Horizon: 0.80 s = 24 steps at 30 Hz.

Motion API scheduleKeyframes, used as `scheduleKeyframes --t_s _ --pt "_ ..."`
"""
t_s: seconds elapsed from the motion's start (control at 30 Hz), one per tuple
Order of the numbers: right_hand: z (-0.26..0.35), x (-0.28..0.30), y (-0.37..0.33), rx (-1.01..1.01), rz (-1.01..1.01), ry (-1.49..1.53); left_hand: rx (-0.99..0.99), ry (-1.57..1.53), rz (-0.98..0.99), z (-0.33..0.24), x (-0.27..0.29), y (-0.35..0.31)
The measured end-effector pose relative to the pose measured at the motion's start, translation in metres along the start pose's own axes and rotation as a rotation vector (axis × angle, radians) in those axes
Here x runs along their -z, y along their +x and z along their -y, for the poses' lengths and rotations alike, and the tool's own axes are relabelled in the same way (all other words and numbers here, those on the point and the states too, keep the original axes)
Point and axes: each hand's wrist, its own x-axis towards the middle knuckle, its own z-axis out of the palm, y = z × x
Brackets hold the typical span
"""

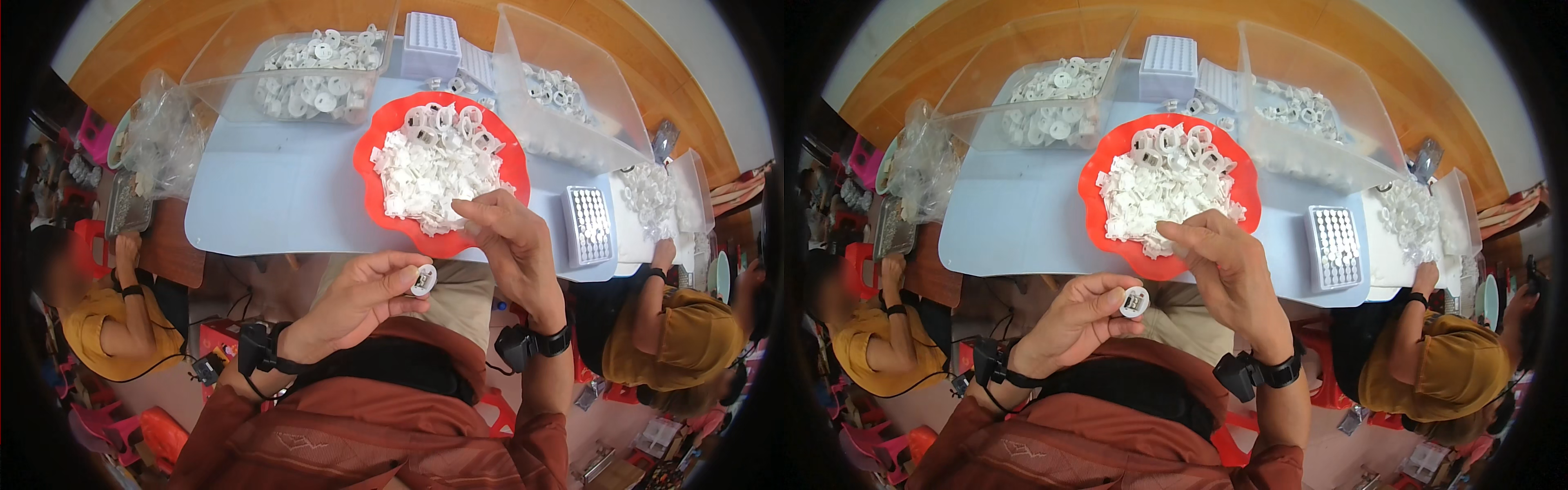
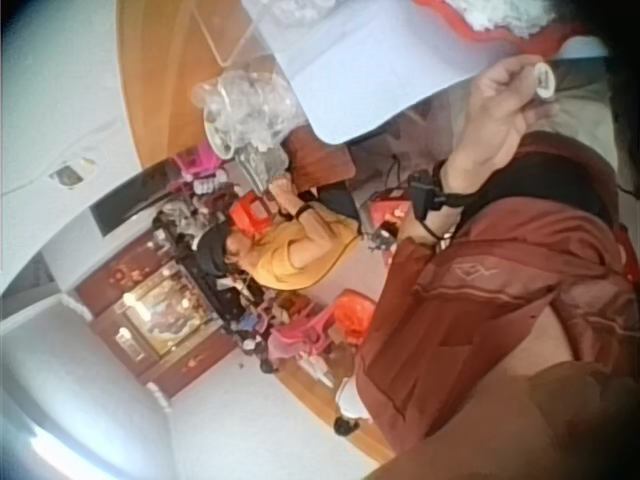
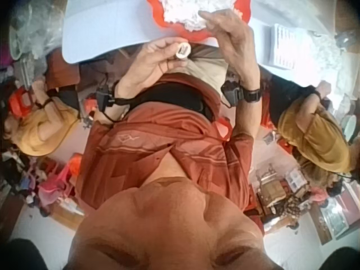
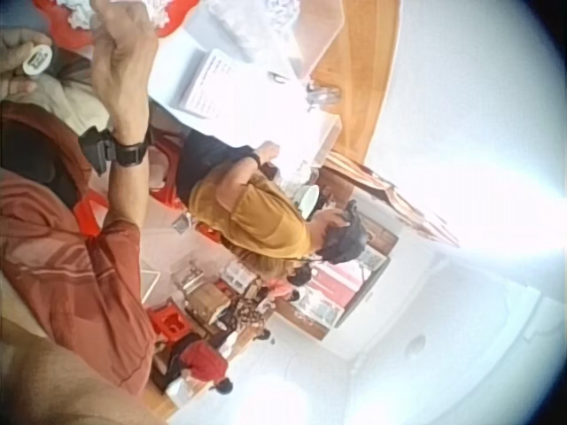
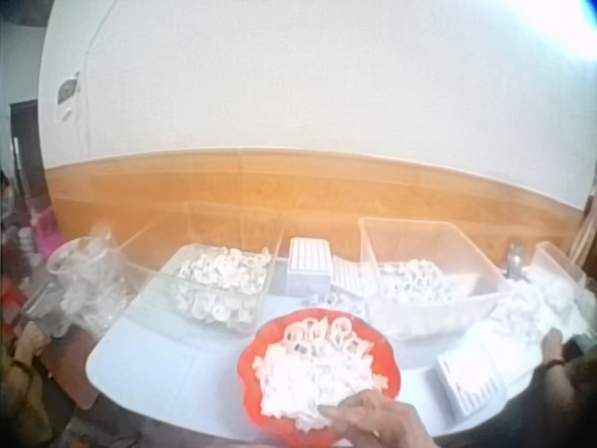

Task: Manually assembling small white plastic components at a production table.

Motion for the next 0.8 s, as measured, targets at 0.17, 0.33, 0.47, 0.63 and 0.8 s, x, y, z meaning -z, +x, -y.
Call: scheduleKeyframes --t_s 0.17,0.33,0.47,0.63,0.8 --pt "0.009 -0.011 -0.022 -0.257 -0.004 0.229 -0.009 -0.007 -0.017 0.003 0.003 0.001" --pt "0.018 -0.018 -0.033 -0.114 -0.027 0.293 -0.003 -0.017 -0.007 0.006 0.002 0.002" --pt "0.021 -0.023 -0.039 -0.105 -0.014 0.270 -0.007 -0.016 0.025 0.007 0.000 0.003" --pt "0.020 -0.030 -0.045 -0.109 -0.041 0.223 -0.011 -0.003 0.025 0.009 -0.002 0.002" --pt "0.020 -0.030 -0.048 -0.106 -0.049 0.199 -0.004 0.018 0.028 0.013 -0.002 0.001"
